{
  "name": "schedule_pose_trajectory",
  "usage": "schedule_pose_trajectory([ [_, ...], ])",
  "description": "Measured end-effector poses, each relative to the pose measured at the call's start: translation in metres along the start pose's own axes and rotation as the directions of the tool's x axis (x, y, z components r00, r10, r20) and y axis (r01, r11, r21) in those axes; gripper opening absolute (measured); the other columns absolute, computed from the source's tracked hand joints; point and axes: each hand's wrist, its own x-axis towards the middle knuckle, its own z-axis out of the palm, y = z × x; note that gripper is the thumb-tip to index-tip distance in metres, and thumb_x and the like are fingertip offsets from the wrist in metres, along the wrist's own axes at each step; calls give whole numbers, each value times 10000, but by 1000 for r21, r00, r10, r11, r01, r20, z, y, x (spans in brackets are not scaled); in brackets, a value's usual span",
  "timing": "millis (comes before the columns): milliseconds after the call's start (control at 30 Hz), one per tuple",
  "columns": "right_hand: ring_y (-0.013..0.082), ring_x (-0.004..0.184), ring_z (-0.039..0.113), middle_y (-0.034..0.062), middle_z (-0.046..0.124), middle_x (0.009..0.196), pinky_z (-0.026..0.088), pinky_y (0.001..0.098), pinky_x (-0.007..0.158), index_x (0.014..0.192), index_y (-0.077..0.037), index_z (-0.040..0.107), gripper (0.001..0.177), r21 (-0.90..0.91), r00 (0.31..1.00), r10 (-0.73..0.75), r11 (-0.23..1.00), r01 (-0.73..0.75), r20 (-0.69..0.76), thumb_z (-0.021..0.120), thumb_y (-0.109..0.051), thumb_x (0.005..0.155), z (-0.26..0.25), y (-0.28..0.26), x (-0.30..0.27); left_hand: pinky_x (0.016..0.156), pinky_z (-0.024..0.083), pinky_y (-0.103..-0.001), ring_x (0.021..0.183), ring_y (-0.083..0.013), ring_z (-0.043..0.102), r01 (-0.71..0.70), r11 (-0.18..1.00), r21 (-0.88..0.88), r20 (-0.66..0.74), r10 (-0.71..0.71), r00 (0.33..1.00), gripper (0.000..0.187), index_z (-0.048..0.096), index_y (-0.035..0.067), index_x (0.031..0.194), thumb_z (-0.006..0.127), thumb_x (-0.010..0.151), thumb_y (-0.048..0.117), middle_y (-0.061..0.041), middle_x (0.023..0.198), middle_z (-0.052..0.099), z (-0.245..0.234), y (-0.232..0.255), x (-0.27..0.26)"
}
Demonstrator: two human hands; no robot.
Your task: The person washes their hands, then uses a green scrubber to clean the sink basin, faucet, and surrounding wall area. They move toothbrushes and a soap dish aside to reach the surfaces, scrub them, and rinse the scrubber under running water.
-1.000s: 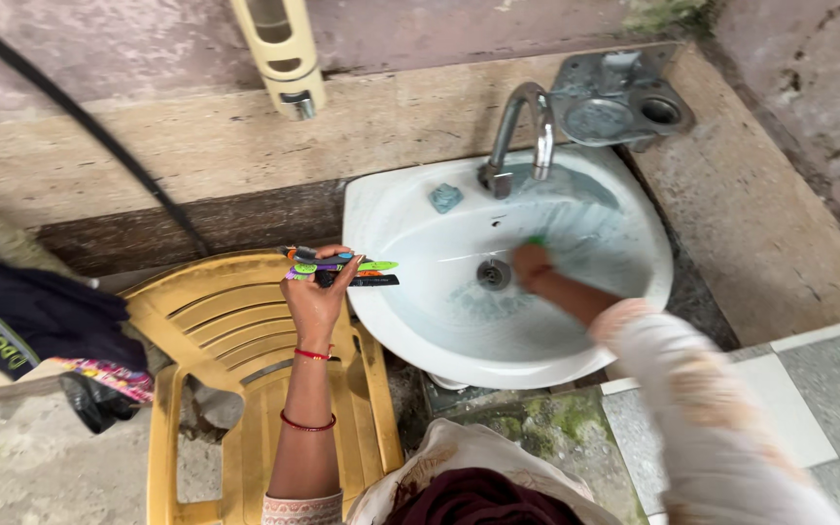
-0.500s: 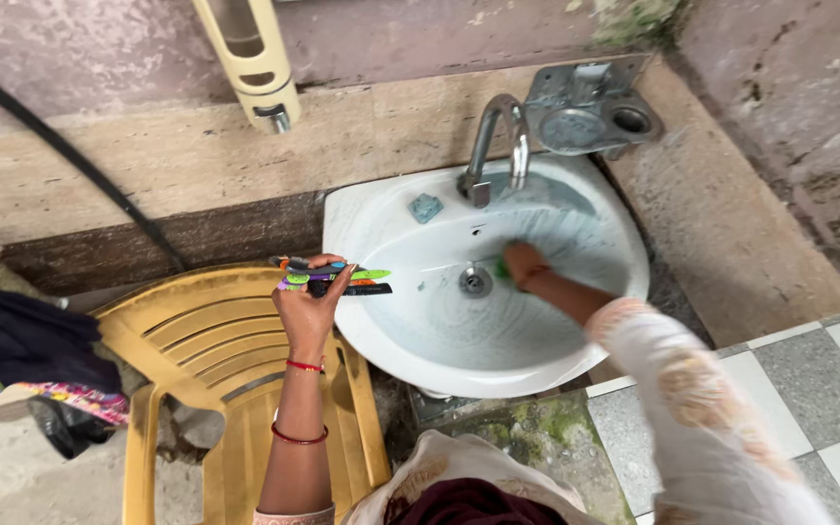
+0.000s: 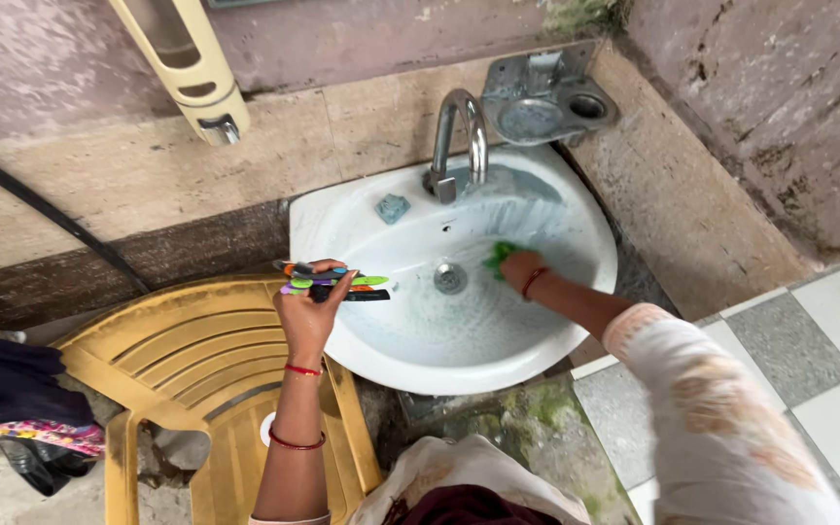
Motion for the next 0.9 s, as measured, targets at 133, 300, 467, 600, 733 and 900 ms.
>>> schedule_pose_trajectory([
  [133,268,903,737,148,755,1027,586,393,847,1049,-77,771,187,264,943,-286,935,236,169,717,-161,891,10,-57,-50,719,543,-220,790,-56,661,27,1000,-3,14,-27,1000,167,747,-21,964,847,849,48,-29,877,748,4,-8,-9],
  [300,242,887,746,64,777,981,595,363,898,1114,-260,813,350,398,860,-507,777,487,-62,778,-188,774,6,-4,-53,717,539,-218,794,-53,651,34,999,-34,38,-33,999,157,746,-27,965,841,857,37,-24,880,742,8,-13,-13],
  [467,306,994,720,163,743,1064,587,419,889,1000,-78,800,209,186,992,110,978,-96,-66,698,-188,856,8,-1,9,711,545,-209,772,-53,665,78,987,-143,-6,-79,997,156,731,-27,988,819,867,19,-10,868,719,2,-14,-8],
  [600,283,944,727,172,743,994,576,387,874,995,-70,762,236,97,981,-184,977,190,-67,637,-215,857,-16,-140,27,716,527,-215,797,-57,638,1,993,-115,-55,-8,998,133,742,-37,986,819,881,-8,-23,897,723,3,-12,-4],
  [733,220,741,705,118,713,827,586,353,691,994,-99,724,206,496,917,-398,802,332,29,563,-219,948,-50,-194,-14,739,542,-217,814,-57,648,-18,991,-135,-76,8,997,147,738,-33,1002,819,883,-4,-27,918,729,3,-17,-6],
  [900,210,650,618,109,672,751,546,379,641,816,-91,699,209,421,913,-339,880,221,229,606,-216,956,-53,-74,-81,750,563,-230,827,-74,676,-68,992,-104,-42,63,997,178,748,-16,1000,848,859,21,-43,933,748,-5,-31,2],
])
